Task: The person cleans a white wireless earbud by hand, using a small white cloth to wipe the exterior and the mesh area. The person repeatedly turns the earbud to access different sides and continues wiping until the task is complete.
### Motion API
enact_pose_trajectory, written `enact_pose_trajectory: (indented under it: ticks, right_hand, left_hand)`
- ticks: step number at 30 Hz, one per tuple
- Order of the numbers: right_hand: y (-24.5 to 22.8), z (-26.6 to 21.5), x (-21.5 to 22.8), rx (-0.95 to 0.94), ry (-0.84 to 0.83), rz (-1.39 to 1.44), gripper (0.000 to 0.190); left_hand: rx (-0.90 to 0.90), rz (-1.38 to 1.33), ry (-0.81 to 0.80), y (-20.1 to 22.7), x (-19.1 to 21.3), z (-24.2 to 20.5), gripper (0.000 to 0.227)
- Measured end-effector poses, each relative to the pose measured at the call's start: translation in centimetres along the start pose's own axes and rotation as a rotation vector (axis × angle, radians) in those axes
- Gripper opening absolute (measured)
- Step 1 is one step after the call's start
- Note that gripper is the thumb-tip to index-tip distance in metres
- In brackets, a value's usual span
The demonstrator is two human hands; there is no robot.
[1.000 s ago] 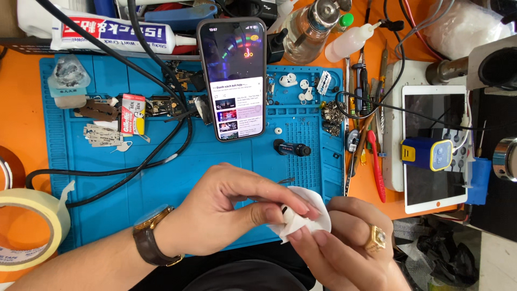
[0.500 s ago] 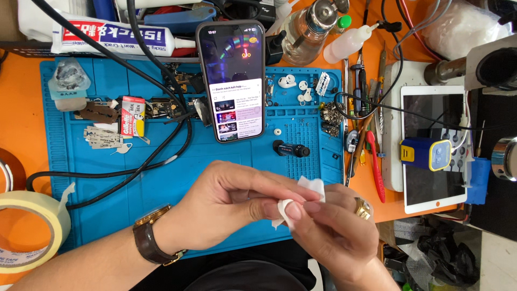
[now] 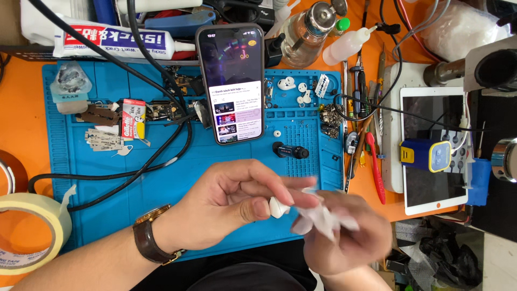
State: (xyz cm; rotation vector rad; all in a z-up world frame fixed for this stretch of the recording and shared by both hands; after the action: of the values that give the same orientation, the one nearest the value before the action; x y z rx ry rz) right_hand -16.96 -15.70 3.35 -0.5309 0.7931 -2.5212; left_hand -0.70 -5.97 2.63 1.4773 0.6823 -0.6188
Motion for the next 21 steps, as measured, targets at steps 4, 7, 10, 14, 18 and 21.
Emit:
enact_pose_trajectory:
  ticks: [4,7,10,14,18,21]
  right_hand:
    - [1.7,0.3,-1.7,-0.369,-0.027,0.162,0.031]
    - [0.8,2.2,-3.4,-0.418,-0.168,0.281,0.027]
    - [0.9,2.2,-3.4,-0.451,-0.228,0.309,0.029]
    - [1.6,1.7,-3.3,-0.493,-0.226,0.37,0.022]
    - [2.1,1.8,-3.0,-0.539,-0.2,0.461,0.018]
    - [1.9,2.3,-3.3,-0.569,-0.214,0.499,0.016]
  left_hand:
    - [-0.016,0.287,0.096,0.8,0.2,0.3,0.029]
    - [-0.027,0.296,0.061,0.7,0.1,0.3,0.03]
    - [-0.051,0.258,0.045,0.6,0.0,0.2,0.028]
    - [-0.054,0.389,0.104,1.1,0.0,0.2,0.017]
    - [-0.203,0.699,0.126,2.2,-0.4,-0.4,0.015]
    - [-0.284,0.845,0.116,2.7,-0.6,-0.7,0.022]
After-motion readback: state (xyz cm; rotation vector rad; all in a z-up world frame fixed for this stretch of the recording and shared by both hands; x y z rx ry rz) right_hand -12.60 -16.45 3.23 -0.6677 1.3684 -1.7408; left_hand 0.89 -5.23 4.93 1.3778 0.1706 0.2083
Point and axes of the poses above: each hand's wrist, its own z-axis towards the middle knuckle, its own x-axis out of the back of the hand, y = z × x, the point moved 8 cm from there along z, towards the middle knuckle, and after that the axes turned 14 degrees about x, right-handed, at the moved point
